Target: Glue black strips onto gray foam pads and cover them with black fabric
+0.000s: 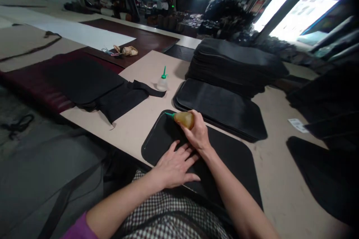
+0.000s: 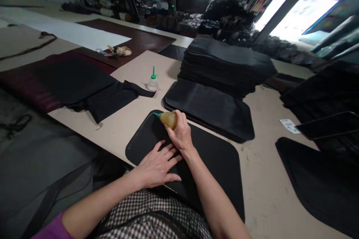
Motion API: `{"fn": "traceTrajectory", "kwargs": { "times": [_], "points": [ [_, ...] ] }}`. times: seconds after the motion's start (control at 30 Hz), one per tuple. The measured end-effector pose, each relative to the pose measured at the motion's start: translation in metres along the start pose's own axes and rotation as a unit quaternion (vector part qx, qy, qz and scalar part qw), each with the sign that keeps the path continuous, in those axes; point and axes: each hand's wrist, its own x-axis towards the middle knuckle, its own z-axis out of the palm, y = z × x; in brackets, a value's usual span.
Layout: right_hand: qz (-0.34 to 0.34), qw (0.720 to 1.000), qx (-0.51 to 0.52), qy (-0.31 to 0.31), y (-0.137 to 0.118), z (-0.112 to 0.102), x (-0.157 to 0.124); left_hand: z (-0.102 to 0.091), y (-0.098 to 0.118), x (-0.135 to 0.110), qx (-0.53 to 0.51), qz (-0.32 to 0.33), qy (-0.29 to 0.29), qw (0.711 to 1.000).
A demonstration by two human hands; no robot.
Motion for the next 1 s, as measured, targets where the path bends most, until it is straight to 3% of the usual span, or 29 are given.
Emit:
{"fn": "traceTrajectory", "kwargs": {
  "times": [0.1,0.2,0.37,0.53,0.63,0.8,1.0],
  "points": [
    [0.016,0.999,-0.022,0.026,0.009,-0.01,0.001,0.002,0.0,0.0,0.005,-0.001,-0.003,1.0],
    [0.036,0.997,-0.045,0.042,0.02,-0.034,-0.008,0.005,0.0,0.0,0.015,-0.003,-0.006,1.0],
    [0.081,0.991,-0.087,0.067,0.049,-0.097,-0.042,0.01,0.0,0.002,0.029,0.002,-0.01,1.0],
    [0.156,0.971,-0.155,0.099,0.085,-0.167,-0.096,0.013,0.0,0.004,0.046,0.014,-0.017,0.999],
    [0.196,0.954,-0.189,0.127,0.102,-0.198,-0.126,0.014,0.0,0.004,0.065,0.019,-0.021,0.997],
    [0.227,0.936,-0.201,0.176,0.115,-0.22,-0.158,0.018,-0.001,0.005,0.096,0.029,-0.013,0.995],
    [0.246,0.931,-0.189,0.191,0.104,-0.236,-0.177,0.023,-0.004,0.004,0.115,0.046,0.001,0.992]
  ]
}}
